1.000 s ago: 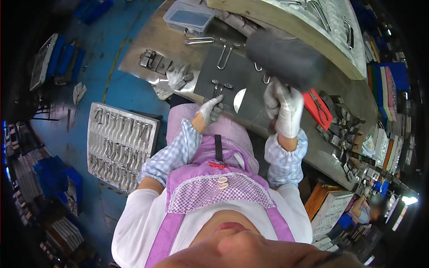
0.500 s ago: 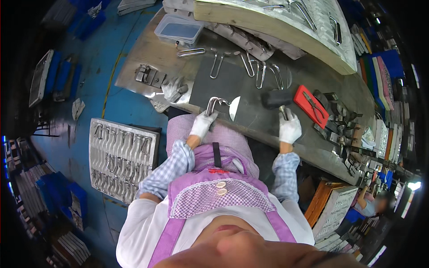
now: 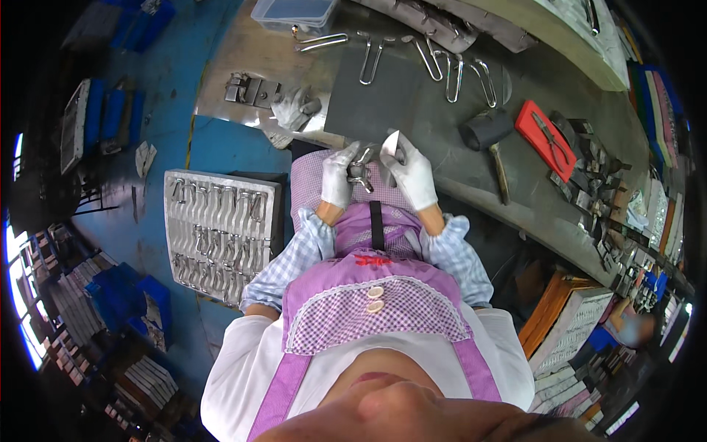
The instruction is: Manually fitting and hammering metal components into a fixture.
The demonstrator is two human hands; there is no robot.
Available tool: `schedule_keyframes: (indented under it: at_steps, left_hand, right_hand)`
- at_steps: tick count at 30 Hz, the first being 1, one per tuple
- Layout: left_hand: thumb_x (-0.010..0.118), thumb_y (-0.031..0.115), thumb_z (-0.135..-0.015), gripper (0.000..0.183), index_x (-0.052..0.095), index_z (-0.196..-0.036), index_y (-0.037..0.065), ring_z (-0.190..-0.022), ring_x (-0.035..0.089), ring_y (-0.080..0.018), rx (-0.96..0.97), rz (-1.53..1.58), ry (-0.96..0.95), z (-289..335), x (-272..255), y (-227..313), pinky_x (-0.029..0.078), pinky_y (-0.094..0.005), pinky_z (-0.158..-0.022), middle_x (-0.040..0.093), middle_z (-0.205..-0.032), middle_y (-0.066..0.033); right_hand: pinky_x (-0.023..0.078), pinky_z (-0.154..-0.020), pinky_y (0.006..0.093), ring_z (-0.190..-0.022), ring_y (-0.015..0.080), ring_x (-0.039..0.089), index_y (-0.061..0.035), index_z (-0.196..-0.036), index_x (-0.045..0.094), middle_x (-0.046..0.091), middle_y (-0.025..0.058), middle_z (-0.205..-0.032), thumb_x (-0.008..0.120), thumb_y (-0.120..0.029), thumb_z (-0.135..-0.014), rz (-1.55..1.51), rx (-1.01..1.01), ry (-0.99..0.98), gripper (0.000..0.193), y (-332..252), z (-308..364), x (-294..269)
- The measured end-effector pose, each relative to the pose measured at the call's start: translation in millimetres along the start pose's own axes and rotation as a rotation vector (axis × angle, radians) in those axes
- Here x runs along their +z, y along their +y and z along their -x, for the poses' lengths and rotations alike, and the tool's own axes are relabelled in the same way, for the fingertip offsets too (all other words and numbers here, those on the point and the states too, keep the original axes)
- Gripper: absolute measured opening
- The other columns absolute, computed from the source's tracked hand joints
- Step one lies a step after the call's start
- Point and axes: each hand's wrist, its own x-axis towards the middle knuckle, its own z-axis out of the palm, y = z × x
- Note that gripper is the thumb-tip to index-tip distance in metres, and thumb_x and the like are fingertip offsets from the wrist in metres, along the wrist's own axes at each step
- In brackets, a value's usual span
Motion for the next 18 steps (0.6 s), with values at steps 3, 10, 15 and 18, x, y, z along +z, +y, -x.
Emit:
schedule_keyframes:
  at_steps: [3,10,15,18]
  left_hand:
    - [0.062,0.026,-0.096,0.028,0.067,-0.083,0.002,-0.053,0.05,-0.0051,-0.01,0.029,-0.003,7,1,10,0.037,-0.0215,-0.047,0.06,-0.07,-0.0001]
    - [0.059,0.003,-0.087,0.016,0.069,-0.098,-0.001,-0.06,0.054,-0.0121,0.34,-0.383,-0.091,8,-11,-11,0.043,-0.0271,-0.054,0.06,-0.07,-0.005]
    - [0.056,0.001,-0.088,0.019,0.069,-0.1,-0.001,-0.062,0.056,-0.0132,0.188,-0.281,-0.144,4,-17,-16,0.044,-0.0283,-0.056,0.061,-0.071,-0.0068]
    - [0.056,0.004,-0.088,0.018,0.07,-0.099,0.0,-0.061,0.056,-0.0122,0.44,-0.491,-0.123,5,-14,-6,0.044,-0.0279,-0.054,0.061,-0.069,-0.0065]
  right_hand:
    - [0.051,-0.07,0.0248,-0.077,0.0062,0.061,-0.0046,-0.142,0.048,0.069,0.0032,-0.085,0.062,-0.005,-0.087,-0.512,-0.018,-0.003,0.057,-55,29,-15]
    - [0.05,-0.059,0.0246,-0.063,0.0049,0.059,-0.0088,-0.137,0.055,0.067,0.0005,-0.075,0.063,-0.002,-0.082,-0.264,-0.092,-0.045,0.056,-54,32,-6]
    - [0.054,-0.06,0.0319,-0.061,0.0194,0.067,-0.0122,-0.131,0.058,0.065,0.0112,-0.068,0.066,-0.009,-0.079,-0.437,-0.055,-0.114,0.053,-49,31,-6]
    - [0.052,-0.059,0.0297,-0.056,0.014,0.063,-0.0122,-0.132,0.058,0.063,0.0081,-0.066,0.066,-0.006,-0.078,-0.462,-0.027,-0.103,0.055,-59,32,-7]
